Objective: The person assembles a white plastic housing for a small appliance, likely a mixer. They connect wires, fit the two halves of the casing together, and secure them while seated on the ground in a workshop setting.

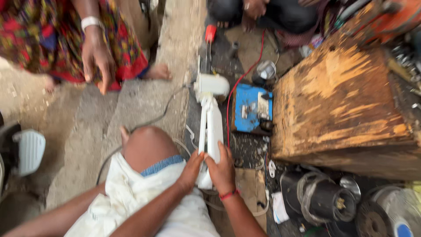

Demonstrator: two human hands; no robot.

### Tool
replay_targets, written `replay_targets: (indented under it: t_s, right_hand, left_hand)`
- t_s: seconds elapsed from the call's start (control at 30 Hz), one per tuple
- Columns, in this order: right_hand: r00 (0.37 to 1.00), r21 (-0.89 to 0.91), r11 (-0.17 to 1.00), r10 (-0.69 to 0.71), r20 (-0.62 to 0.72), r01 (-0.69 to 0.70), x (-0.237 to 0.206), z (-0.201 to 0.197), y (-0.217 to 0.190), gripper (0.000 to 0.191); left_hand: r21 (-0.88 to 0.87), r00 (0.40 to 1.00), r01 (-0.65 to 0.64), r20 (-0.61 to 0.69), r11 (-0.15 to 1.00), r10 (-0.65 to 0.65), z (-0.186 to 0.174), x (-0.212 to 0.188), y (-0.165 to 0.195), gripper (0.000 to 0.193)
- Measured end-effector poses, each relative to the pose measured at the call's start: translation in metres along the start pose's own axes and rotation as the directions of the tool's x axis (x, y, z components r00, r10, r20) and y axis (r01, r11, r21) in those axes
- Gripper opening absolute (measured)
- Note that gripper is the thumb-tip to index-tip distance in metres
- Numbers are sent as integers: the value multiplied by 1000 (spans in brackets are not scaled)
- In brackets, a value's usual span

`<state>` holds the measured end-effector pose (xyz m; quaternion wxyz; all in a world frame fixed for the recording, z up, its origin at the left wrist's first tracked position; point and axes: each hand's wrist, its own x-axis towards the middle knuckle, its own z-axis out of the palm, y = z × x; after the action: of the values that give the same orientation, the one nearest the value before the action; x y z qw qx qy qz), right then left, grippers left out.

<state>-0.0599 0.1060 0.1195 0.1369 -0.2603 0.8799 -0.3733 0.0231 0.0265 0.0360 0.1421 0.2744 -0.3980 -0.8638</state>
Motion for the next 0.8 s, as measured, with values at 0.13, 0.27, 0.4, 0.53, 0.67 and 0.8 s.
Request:
replay_targets:
  t_s: [0.13,0.27,0.4,0.53,0.67,0.8]
  right_hand:
    - [1000,0,1000,18,12,-18,0,-2,-4,70]
    - [1000,-14,1000,13,17,-12,-4,-1,-3,69]
    - [999,23,999,40,-2,-40,-1,2,-2,68]
    - [1000,61,998,25,-14,-24,3,2,3,68]
    - [999,32,999,41,10,-42,4,2,10,68]
    - [998,55,997,55,31,-56,11,1,8,68]
  left_hand:
    - [-7,1000,29,-2,1000,-29,-1,1,-2,45]
    - [29,999,-18,36,999,17,-6,-1,-12,45]
    - [60,996,-80,33,995,78,-5,3,-16,44]
    - [101,994,-101,45,990,97,-6,5,-17,42]
    - [105,998,-61,19,993,59,-6,6,-22,44]
    - [136,996,-82,34,987,78,-5,6,-27,44]
